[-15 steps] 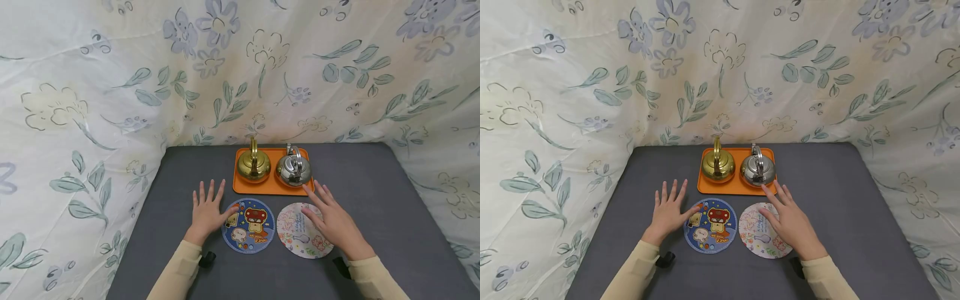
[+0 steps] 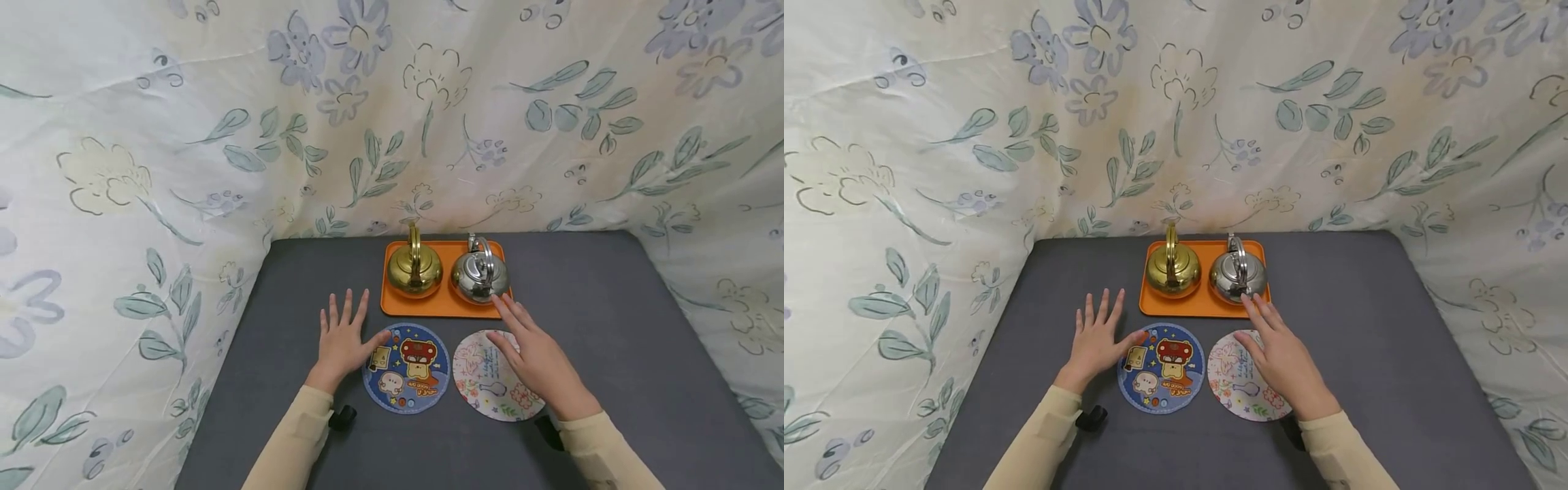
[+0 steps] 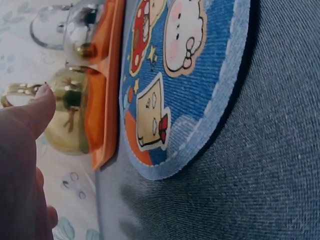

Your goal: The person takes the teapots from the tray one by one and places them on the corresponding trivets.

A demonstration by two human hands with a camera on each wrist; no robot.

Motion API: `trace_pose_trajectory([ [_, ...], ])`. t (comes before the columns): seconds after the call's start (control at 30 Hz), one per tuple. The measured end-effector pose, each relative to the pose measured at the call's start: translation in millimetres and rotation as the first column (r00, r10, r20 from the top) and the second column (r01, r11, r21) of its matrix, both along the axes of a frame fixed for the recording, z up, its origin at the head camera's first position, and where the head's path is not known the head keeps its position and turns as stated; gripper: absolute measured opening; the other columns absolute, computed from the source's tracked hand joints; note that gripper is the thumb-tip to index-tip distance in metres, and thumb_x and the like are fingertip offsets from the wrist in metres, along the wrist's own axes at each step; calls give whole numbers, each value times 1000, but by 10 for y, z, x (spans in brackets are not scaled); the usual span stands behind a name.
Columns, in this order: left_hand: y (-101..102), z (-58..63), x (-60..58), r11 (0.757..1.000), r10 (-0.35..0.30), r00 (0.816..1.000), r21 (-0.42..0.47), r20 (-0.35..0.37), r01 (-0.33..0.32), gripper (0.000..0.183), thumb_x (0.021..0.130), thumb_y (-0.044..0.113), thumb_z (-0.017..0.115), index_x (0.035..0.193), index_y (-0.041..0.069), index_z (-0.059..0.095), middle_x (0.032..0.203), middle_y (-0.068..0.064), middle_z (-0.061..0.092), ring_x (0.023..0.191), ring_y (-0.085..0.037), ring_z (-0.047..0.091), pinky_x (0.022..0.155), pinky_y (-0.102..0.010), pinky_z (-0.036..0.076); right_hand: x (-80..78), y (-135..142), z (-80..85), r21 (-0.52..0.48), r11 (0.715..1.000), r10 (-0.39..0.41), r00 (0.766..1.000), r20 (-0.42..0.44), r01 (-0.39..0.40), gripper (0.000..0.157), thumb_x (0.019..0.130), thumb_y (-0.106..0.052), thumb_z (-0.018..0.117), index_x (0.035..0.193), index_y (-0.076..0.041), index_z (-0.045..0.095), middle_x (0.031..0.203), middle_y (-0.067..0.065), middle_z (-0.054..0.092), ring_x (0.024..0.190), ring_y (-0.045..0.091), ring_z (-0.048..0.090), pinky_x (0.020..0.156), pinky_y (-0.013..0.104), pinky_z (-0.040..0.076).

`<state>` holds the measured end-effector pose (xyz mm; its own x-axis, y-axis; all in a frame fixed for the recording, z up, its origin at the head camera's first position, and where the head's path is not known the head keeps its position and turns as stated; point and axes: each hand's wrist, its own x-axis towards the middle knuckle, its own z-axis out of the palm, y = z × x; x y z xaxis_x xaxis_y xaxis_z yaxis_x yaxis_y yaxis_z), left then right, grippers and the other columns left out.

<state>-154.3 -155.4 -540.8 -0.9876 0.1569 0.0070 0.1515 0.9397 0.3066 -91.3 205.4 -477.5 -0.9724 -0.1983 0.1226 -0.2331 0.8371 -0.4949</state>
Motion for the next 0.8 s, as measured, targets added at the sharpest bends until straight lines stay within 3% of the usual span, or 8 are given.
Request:
trace_pose_trajectory([
  [0.2, -2, -41, -29, 1000, 0, 1000, -28, -3, 0, 99, 89, 77, 51, 163, 35, 1, 171, -5, 3, 155, -42, -13, 121, -65, 3, -18, -70, 7, -12, 1000, 16, 1000, 0, -16, 78, 103, -50, 52, 164, -20, 15, 168, 12, 23, 147, 44, 34, 109, 65, 36],
  [0.5, 19, -85, -99, 1000, 2, 1000, -21, 17, -2, 96, 91, 79, 44, 163, 34, -1, 171, -12, 9, 155, -43, -10, 122, -65, 5, -80, -184, 81, -49, 998, 29, 1000, 1, -29, 81, 103, -49, 53, 164, -11, 16, 168, 13, 21, 148, 41, 34, 114, 60, 33],
  [0.8, 28, -98, -130, 1000, 15, 1000, -6, 15, -15, 99, 90, 82, 41, 163, 33, -4, 170, -14, 12, 155, -46, -1, 122, -64, 7, -145, -313, 101, -69, 997, 48, 998, 29, -46, 82, 104, -52, 49, 164, -12, 10, 168, 14, 19, 148, 42, 33, 114, 60, 33],
])
